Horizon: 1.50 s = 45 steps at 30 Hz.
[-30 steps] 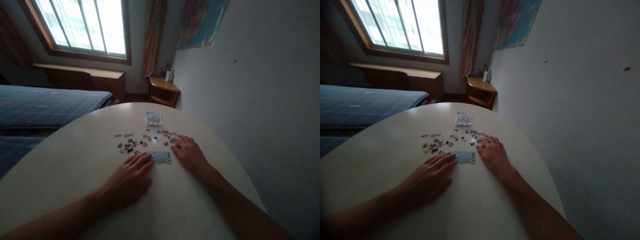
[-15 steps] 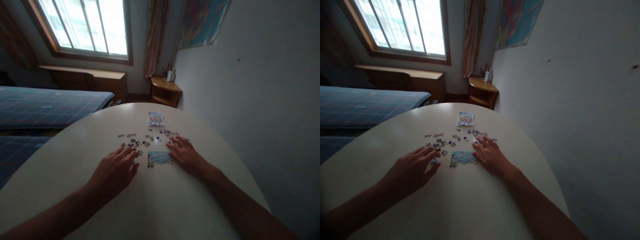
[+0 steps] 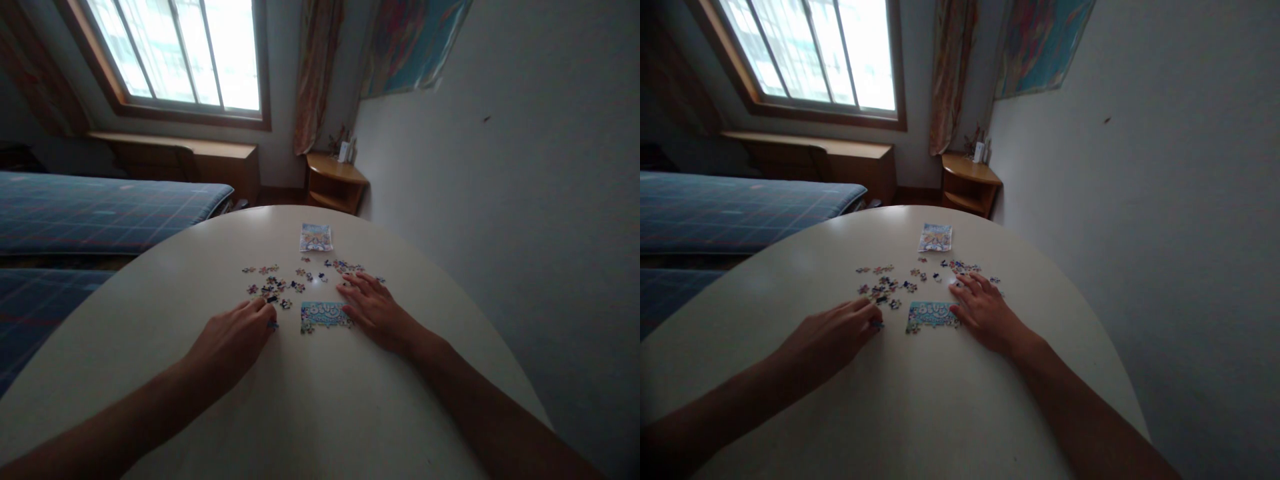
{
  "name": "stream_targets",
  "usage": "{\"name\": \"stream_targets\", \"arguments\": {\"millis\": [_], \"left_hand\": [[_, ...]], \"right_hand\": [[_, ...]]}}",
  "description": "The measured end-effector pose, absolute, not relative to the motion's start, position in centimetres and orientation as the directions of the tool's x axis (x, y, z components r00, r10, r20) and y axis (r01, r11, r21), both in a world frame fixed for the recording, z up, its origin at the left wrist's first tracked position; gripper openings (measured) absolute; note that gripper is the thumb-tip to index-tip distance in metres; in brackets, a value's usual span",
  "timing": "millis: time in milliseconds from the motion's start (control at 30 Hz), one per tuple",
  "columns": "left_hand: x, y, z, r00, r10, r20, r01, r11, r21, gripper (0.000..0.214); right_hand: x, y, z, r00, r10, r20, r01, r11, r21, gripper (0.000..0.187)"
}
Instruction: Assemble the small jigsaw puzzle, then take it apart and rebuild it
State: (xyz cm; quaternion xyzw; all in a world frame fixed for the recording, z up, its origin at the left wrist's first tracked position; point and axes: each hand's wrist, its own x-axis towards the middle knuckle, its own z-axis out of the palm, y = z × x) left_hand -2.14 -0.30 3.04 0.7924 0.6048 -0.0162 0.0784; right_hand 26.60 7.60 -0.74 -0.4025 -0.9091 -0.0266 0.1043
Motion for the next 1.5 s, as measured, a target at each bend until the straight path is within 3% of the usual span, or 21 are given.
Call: {"name": "stream_targets", "arguments": {"millis": [800,1333,1500], "left_hand": [[-1.6,-0.4,2.9,0.346,0.932,-0.109,0.908,-0.303,0.29,0.02],[-1.7,-0.1,3.1,0.335,0.933,-0.129,0.907,-0.282,0.314,0.016],[-1.9,-0.1,3.1,0.296,0.947,-0.121,0.93,-0.257,0.262,0.015]], "right_hand": [[26.5,7.5,-0.5,-0.66,0.718,0.223,0.731,0.681,-0.03,0.048],[26.6,7.6,-0.6,-0.661,0.718,0.216,0.725,0.686,-0.061,0.048],[26.5,7.5,-0.4,-0.658,0.723,0.212,0.73,0.681,-0.057,0.049]]}}
